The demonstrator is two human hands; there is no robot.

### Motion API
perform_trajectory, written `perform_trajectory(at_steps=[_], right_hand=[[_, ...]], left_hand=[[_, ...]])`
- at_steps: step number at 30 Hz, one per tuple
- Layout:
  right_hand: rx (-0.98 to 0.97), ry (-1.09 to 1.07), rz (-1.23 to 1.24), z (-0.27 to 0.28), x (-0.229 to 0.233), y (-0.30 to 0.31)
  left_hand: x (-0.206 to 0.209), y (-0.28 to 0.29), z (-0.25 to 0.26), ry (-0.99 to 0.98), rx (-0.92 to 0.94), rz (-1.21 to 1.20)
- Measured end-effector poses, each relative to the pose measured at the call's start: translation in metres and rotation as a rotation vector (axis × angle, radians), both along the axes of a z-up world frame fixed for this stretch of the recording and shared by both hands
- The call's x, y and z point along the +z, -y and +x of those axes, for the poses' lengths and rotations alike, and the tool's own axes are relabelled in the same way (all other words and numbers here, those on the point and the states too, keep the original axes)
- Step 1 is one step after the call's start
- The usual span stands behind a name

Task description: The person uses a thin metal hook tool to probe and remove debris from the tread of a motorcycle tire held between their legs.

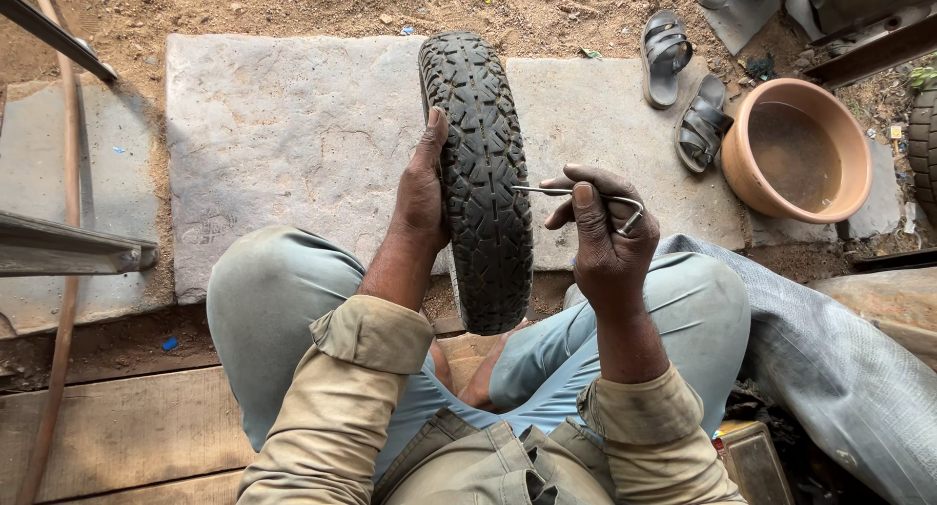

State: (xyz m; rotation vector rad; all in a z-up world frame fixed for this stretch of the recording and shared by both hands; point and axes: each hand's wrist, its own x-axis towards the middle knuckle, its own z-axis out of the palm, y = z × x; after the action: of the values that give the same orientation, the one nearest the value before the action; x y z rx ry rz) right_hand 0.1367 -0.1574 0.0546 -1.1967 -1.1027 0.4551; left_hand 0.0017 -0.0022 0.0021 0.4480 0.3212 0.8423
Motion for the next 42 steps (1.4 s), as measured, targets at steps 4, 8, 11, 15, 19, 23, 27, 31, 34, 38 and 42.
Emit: perform_trajectory(at_steps=[4,8,11,15,19,23,27,31,34,38,42], right_hand=[[-0.003,-0.004,-0.005,0.001,0.001,0.000],[-0.002,-0.014,-0.003,0.001,0.001,-0.001],[-0.002,-0.012,0.004,0.002,0.000,0.000],[-0.028,-0.006,0.004,0.004,0.000,-0.001],[-0.025,0.000,0.023,0.005,-0.002,-0.001],[-0.032,0.031,0.023,0.001,0.000,-0.002],[-0.017,0.053,0.014,-0.002,0.001,-0.003],[-0.035,0.131,-0.025,-0.002,-0.005,-0.004],[-0.029,0.143,-0.020,-0.004,-0.008,-0.006],[-0.024,0.153,-0.006,-0.005,-0.009,-0.008],[-0.015,0.155,-0.004,-0.007,-0.009,-0.010]], left_hand=[[-0.001,0.000,0.000,-0.005,-0.010,-0.002],[0.000,0.001,0.000,-0.014,-0.012,-0.005],[0.001,0.001,0.001,-0.016,-0.005,-0.003],[0.003,0.002,0.000,-0.006,0.000,0.004],[0.003,0.003,-0.001,-0.025,-0.016,0.029],[0.006,0.004,-0.002,-0.007,-0.048,0.026],[0.007,0.003,-0.002,-0.041,-0.020,0.012],[0.005,0.000,-0.001,-0.087,-0.012,-0.001],[0.005,-0.002,-0.002,-0.109,-0.025,0.001],[0.006,-0.003,-0.002,-0.091,-0.012,0.001],[0.005,-0.004,-0.004,-0.078,-0.037,0.019]])
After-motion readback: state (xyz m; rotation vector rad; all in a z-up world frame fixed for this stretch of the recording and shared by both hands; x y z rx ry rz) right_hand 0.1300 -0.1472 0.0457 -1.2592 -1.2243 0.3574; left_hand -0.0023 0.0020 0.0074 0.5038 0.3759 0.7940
